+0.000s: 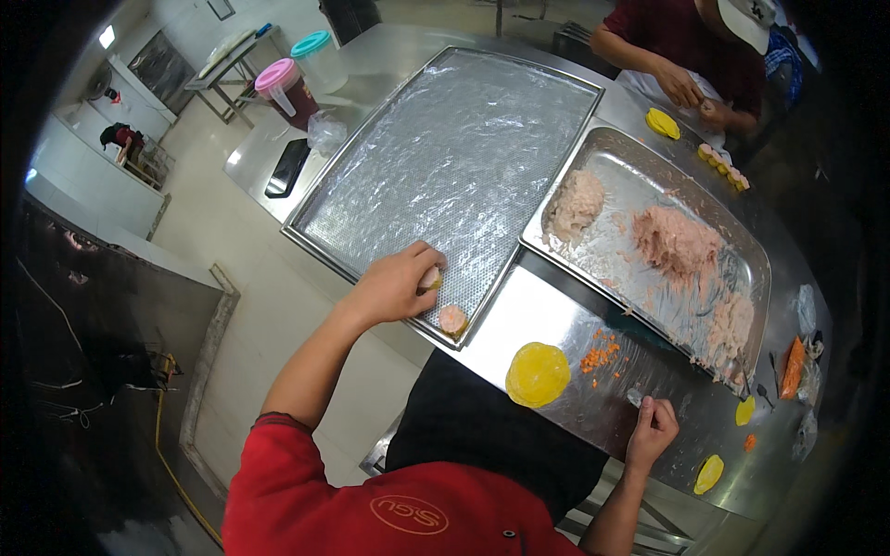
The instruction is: The person scoops a pink paste onto yellow discs and places the assembled items on a metal tray. The process is repeated multiple times with consistent hand motions.
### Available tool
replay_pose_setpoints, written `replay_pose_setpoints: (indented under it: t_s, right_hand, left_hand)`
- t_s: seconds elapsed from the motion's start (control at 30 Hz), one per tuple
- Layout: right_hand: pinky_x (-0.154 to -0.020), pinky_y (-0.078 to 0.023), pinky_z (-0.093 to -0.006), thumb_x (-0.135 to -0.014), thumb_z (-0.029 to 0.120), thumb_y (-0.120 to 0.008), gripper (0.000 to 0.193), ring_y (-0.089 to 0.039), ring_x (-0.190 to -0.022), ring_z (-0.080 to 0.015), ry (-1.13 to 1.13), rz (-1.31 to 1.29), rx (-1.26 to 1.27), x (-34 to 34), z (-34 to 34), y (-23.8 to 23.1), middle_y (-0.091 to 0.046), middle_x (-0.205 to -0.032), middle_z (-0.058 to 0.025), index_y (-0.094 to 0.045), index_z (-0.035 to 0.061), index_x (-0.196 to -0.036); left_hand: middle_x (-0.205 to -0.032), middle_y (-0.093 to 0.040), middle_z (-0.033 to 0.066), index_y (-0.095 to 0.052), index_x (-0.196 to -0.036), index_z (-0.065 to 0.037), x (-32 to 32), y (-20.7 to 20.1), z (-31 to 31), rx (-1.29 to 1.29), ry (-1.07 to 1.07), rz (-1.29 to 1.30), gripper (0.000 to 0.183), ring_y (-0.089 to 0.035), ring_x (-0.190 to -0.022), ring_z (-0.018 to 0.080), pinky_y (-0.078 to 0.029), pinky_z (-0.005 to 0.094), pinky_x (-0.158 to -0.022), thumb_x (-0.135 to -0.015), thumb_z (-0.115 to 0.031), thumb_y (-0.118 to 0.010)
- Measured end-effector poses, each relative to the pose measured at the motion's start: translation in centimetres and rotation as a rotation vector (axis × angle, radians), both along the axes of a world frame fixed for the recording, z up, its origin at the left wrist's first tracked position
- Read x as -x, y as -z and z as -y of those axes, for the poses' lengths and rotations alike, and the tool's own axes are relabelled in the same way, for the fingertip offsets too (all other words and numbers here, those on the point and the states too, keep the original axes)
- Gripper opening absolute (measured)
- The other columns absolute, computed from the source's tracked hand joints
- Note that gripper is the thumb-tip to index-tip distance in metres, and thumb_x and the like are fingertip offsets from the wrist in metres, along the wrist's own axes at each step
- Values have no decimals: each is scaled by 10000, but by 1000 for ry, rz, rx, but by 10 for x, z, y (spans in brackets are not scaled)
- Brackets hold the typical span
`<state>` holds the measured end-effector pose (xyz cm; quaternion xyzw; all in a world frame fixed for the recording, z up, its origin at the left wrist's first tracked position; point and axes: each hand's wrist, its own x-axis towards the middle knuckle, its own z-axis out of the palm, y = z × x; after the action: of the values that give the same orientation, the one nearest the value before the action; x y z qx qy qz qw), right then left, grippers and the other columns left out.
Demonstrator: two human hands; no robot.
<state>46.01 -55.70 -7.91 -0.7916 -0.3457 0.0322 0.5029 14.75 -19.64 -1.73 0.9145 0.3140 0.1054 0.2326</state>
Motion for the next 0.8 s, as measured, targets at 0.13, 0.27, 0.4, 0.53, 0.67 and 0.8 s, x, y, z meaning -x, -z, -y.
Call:
replay_pose_setpoints:
  t_s: [0.13, 0.27, 0.4, 0.53, 0.67, 0.8]
  right_hand:
    - [-569, -318, -312, -970, 56, -687, 270, -425, -654, -121, -23, 1, -11, -3, 3, 4, -502, -698, -52, -582, -66, -754]
    - [-566, -303, -315, -979, 75, -688, 285, -415, -655, -117, -23, -10, 5, -2, 4, 5, -495, -698, -45, -581, -66, -756]
    - [-567, -294, -315, -988, 100, -691, 301, -409, -655, -117, -30, 10, 7, 1, 2, 3, -494, -700, -43, -583, -63, -760]
    - [-571, -297, -317, -991, 106, -691, 298, -411, -659, -120, -37, 1, -16, 3, 1, 3, -496, -702, -46, -590, -64, -769]
    - [-575, -305, -321, -986, 89, -686, 275, -420, -664, -128, -25, 4, -3, 2, 4, 5, -513, -706, -55, -596, -71, -781]
    - [-590, -327, -327, -980, 79, -689, 257, -440, -676, -138, -38, 2, -2, 0, 6, 6, -531, -716, -61, -603, -74, -792]
  left_hand:
    - [-1063, -625, 146, -658, -1091, -58, 10, -4, -2, 49, 93, 45, 319, -653, -974, 380, -545, 458, -831, -785, -129, -713]
    - [-1050, -618, 171, -654, -1093, -27, 16, -7, 6, 168, 131, -8, 334, -639, -984, 388, -538, 454, -850, -778, -122, -709]
    - [-1064, -598, 159, -640, -1115, -14, 16, -12, 13, 204, 140, -27, 369, -626, -968, 371, -534, 446, -851, -765, -119, -693]
    - [-1048, -620, 175, -646, -1114, 0, 18, -22, 19, 163, 111, -132, 399, -643, -983, 384, -541, 458, -838, -762, -175, -710]
    - [-1040, -652, 188, -653, -1139, 17, 18, -28, 24, 72, 98, -256, 464, -667, -995, 392, -554, 466, -836, -754, -230, -730]
    - [-1072, -666, 191, -630, -1219, 10, 19, -31, 29, -10, 97, -172, 521, -672, -993, 397, -555, 469, -847, -766, -224, -731]
